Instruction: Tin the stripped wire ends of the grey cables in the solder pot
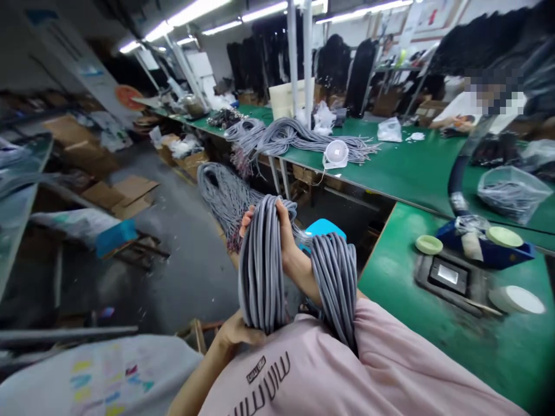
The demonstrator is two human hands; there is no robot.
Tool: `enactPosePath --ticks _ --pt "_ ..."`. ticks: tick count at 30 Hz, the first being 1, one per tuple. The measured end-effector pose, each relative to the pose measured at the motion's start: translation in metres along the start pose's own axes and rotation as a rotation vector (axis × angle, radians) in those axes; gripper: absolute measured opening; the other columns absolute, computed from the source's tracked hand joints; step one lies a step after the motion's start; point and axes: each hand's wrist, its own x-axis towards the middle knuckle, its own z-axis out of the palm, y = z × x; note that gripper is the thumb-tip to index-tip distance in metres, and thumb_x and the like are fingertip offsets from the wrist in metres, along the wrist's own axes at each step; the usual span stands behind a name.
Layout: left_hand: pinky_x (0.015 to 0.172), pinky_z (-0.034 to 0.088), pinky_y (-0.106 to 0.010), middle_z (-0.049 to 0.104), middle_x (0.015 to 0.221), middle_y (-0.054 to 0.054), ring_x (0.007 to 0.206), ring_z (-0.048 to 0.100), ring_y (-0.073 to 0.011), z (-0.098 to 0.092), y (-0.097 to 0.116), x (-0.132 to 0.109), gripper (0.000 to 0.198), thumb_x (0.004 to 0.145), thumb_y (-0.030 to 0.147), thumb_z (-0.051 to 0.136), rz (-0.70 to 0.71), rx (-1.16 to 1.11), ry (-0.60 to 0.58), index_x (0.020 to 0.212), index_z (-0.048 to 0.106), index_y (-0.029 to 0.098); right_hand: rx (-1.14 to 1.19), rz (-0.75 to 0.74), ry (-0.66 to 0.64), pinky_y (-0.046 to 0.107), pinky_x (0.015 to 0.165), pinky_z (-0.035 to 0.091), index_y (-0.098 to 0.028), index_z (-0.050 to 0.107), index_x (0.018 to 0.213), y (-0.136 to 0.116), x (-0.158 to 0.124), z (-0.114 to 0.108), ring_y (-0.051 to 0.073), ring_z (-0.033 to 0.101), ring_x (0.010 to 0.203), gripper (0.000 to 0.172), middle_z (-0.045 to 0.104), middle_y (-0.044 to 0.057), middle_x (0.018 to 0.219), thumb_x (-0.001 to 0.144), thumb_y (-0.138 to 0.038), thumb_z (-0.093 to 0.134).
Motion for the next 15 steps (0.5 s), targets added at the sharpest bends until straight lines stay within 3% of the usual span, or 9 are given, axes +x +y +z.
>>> enactPosePath --ticks 5,9,13,15 --pt "0.078 0.047 -0.037 0.065 0.095 -0.011 0.087 0.062 -0.0242 -0.055 0.061 0.031 0.072 0.064 0.04 0.074 0.134 -0.144 -0.254 0.128 0.047 0.018 -0.189 -0.059 0.091 0.033 0.081 0.054 -0.015 0.061 0.092 -0.022 0.041 -0.007 0.019 0.064 0.084 0.062 0.068 0.007 0.084 0.088 -0.068 0.03" --pt "0.068 0.046 -0.033 0.063 0.085 -0.007 0.076 0.061 -0.0208 -0.112 0.108 0.07 0.067 0.067 0.04 0.071 0.203 -0.108 -0.406 0.127 0.048 0.022 -0.466 -0.111 0.2 0.033 0.077 0.054 -0.015 0.062 0.088 -0.041 0.062 -0.018 0.016 0.062 0.07 0.052 0.066 0.003 0.074 0.09 -0.062 0.037" --pt "0.06 0.046 -0.032 0.063 0.079 -0.006 0.068 0.061 -0.0207 -0.161 0.155 0.118 0.064 0.065 0.044 0.07 0.188 -0.079 -0.53 0.123 0.052 0.024 -0.745 -0.214 0.02 0.028 0.061 0.053 -0.013 0.063 0.084 -0.058 0.06 -0.031 0.015 0.063 0.061 0.051 0.066 0.004 0.07 0.08 -0.063 0.055" --pt "0.055 0.045 -0.032 0.063 0.074 -0.005 0.062 0.061 -0.021 -0.178 0.178 0.144 0.07 0.059 0.052 0.071 0.143 -0.03 -0.537 0.121 0.054 0.023 -0.865 -0.244 -0.087 0.024 0.053 0.049 -0.011 0.064 0.082 -0.06 0.05 -0.031 0.014 0.061 0.055 0.047 0.065 0.004 0.064 0.078 -0.058 0.061"
